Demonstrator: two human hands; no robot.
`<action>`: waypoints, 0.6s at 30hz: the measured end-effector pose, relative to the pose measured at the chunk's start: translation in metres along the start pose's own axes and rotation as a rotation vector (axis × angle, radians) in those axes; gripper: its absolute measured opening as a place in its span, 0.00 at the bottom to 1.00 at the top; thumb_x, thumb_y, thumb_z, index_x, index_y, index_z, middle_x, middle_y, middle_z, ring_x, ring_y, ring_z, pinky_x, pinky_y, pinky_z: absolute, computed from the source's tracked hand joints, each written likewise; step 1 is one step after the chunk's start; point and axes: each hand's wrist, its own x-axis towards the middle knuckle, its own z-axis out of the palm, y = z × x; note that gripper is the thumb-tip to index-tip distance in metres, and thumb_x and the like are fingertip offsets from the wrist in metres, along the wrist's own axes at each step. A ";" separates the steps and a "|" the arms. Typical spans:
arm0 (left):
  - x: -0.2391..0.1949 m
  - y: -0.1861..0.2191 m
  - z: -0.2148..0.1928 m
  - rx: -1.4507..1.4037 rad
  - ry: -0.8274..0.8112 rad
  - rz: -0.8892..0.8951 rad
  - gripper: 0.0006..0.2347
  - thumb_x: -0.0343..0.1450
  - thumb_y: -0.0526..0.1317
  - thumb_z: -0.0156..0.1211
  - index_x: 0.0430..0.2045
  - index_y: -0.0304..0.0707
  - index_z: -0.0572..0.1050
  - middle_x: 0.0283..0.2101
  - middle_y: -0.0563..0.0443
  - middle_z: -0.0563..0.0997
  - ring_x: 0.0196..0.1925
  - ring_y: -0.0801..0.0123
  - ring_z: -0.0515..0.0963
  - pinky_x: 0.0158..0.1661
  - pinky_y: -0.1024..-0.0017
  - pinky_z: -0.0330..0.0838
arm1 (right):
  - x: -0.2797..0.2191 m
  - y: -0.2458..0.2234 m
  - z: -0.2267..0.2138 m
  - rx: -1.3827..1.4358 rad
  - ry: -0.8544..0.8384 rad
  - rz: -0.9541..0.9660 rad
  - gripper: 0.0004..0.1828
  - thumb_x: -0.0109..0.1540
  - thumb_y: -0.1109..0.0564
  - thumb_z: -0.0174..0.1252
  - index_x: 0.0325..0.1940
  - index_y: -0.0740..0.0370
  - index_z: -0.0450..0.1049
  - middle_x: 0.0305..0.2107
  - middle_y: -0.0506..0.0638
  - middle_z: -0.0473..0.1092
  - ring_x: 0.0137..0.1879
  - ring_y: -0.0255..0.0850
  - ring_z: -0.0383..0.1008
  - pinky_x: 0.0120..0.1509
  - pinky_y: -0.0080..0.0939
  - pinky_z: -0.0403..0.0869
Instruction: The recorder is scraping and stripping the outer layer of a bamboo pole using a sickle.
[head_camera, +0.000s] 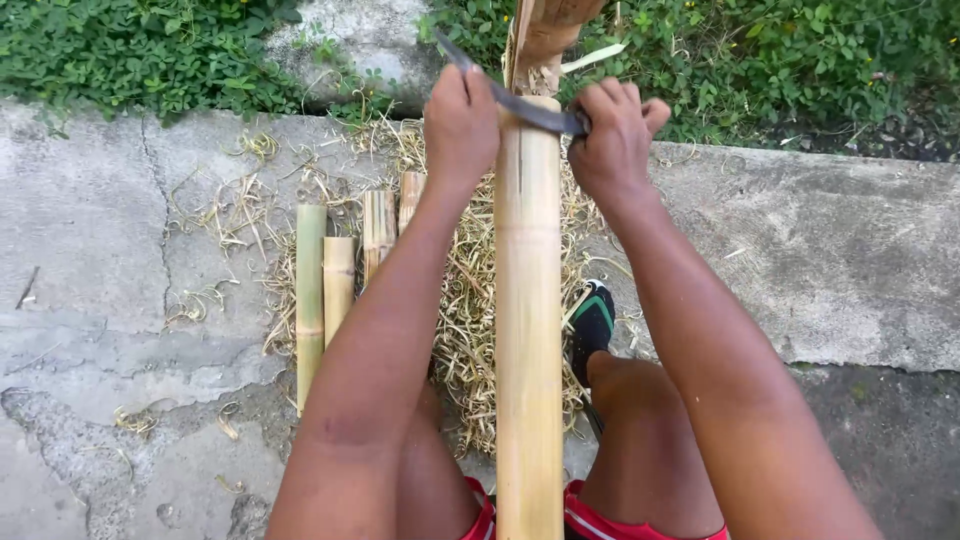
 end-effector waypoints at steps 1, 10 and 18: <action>0.011 -0.004 0.004 0.004 -0.001 -0.001 0.12 0.78 0.43 0.42 0.28 0.37 0.71 0.24 0.49 0.76 0.25 0.62 0.76 0.28 0.58 0.70 | 0.008 -0.001 0.000 0.003 0.000 0.002 0.08 0.65 0.67 0.56 0.37 0.54 0.73 0.33 0.47 0.66 0.45 0.44 0.63 0.54 0.45 0.51; -0.105 0.026 -0.034 -0.144 -0.131 -0.233 0.21 0.78 0.54 0.48 0.51 0.31 0.67 0.52 0.39 0.78 0.54 0.60 0.79 0.54 0.61 0.71 | -0.029 -0.013 -0.027 0.251 -0.156 0.254 0.08 0.63 0.66 0.51 0.37 0.55 0.72 0.31 0.47 0.65 0.43 0.42 0.60 0.50 0.44 0.48; -0.349 0.019 -0.047 -0.584 -0.274 -0.598 0.38 0.59 0.33 0.73 0.61 0.32 0.53 0.47 0.36 0.79 0.39 0.59 0.84 0.37 0.60 0.83 | -0.202 0.011 -0.095 0.313 0.019 0.449 0.07 0.55 0.70 0.55 0.35 0.64 0.72 0.31 0.55 0.74 0.41 0.49 0.73 0.46 0.52 0.58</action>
